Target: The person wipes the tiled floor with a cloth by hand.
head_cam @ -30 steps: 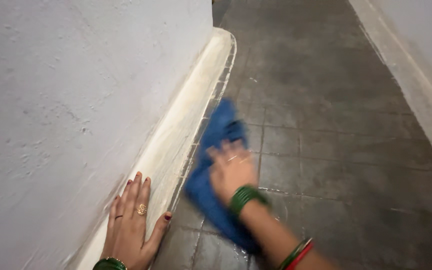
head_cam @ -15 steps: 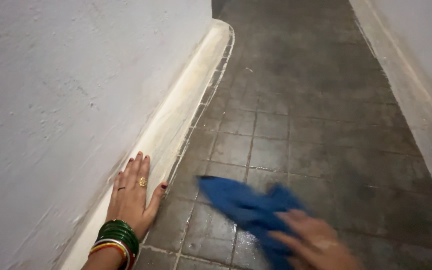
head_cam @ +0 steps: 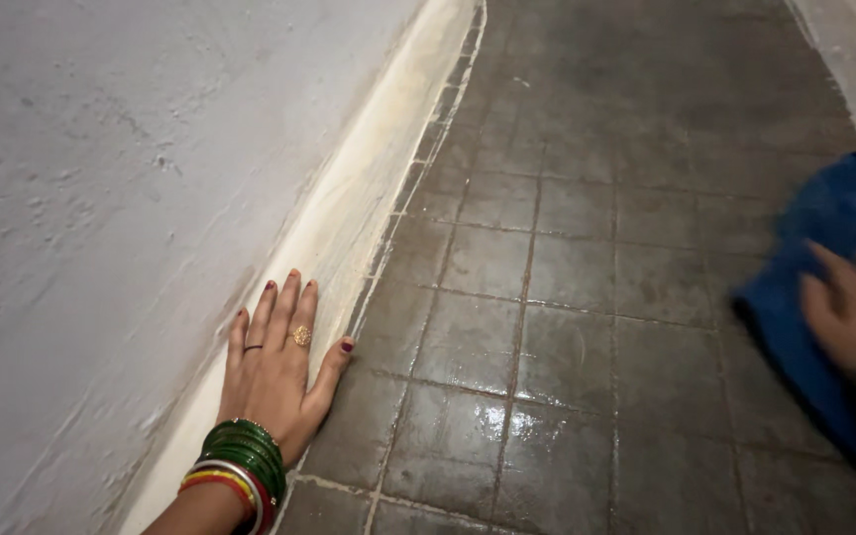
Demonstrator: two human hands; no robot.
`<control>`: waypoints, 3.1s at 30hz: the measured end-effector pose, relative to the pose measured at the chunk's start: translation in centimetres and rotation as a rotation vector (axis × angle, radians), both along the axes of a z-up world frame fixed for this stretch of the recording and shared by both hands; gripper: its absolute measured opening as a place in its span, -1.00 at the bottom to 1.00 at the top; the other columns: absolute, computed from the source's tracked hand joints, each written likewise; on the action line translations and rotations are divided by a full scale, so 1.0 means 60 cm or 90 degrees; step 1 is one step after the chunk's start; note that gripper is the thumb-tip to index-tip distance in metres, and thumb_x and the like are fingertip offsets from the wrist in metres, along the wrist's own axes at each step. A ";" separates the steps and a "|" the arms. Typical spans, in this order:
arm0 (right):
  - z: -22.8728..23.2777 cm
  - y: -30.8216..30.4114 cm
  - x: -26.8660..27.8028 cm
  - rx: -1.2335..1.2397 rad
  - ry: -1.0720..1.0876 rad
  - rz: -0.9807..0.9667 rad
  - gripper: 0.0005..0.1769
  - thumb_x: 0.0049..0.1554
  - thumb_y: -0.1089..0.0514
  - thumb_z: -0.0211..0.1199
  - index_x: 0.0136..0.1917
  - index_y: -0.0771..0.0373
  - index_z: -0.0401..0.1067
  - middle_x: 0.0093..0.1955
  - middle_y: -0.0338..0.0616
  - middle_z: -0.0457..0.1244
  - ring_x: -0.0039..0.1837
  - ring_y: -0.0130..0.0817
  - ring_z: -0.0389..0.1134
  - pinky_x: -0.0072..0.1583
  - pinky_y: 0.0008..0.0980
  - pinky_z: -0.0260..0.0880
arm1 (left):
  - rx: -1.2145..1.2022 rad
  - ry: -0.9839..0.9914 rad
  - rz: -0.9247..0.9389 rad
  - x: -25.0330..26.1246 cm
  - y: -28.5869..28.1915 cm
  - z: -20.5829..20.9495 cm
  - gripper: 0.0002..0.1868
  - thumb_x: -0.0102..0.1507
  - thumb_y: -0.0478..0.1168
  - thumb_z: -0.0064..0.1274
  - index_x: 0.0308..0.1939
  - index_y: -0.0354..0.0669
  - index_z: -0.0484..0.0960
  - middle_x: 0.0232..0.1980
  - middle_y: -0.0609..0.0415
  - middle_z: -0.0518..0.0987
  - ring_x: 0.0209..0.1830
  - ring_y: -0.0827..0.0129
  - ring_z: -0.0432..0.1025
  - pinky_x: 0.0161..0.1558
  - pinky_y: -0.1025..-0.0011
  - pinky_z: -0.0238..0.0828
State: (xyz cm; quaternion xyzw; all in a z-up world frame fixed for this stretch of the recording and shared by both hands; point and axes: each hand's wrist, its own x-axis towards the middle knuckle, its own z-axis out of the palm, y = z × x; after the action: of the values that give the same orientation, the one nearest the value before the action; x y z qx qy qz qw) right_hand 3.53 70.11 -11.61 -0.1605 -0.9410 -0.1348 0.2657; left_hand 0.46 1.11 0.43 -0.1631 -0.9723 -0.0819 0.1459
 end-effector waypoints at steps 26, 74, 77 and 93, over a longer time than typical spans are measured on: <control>0.196 -0.359 0.156 -0.275 -0.129 0.254 -0.46 0.18 0.05 0.11 0.43 0.07 0.37 0.46 0.22 0.17 0.51 0.15 0.13 0.44 0.07 0.10 | 0.094 0.006 0.012 0.004 -0.005 -0.002 -0.25 0.43 0.11 -0.32 0.52 -0.41 0.12 0.57 -0.29 0.15 0.59 -0.02 -0.01 0.52 0.08 -0.25; 0.135 -0.322 0.268 -0.158 -0.069 0.007 -0.46 0.28 0.08 0.09 0.50 0.21 0.37 0.23 0.34 0.26 0.14 0.23 0.34 0.18 0.04 0.38 | 0.070 -0.021 0.008 0.003 -0.004 -0.001 -0.23 0.43 0.16 -0.34 0.52 -0.39 0.12 0.59 -0.24 0.13 0.62 0.04 -0.05 0.52 0.08 -0.28; 0.164 -0.479 0.283 -0.230 -0.076 0.077 -0.42 0.19 0.08 0.14 0.47 0.10 0.32 0.38 0.30 0.19 0.36 0.28 0.21 0.31 0.14 0.26 | 0.068 -0.009 0.002 0.003 -0.004 -0.002 -0.23 0.43 0.16 -0.33 0.51 -0.39 0.13 0.58 -0.24 0.14 0.62 0.02 -0.04 0.53 0.06 -0.27; 0.183 -0.695 -0.080 -0.302 -0.016 0.526 -0.55 0.20 0.09 0.11 0.35 0.10 0.40 0.46 0.12 0.18 0.42 0.16 0.22 0.40 0.07 0.19 | 0.058 0.015 -0.001 0.003 -0.004 0.008 -0.31 0.43 0.09 -0.30 0.48 -0.38 0.22 0.56 -0.23 0.21 0.60 0.02 0.02 0.53 0.06 -0.21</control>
State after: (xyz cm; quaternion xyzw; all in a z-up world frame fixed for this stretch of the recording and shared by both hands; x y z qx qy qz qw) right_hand -1.27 28.43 -0.60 0.1725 -0.9341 0.1985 0.2416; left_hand 0.62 0.89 0.92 -0.1577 -0.9658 -0.1241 0.1644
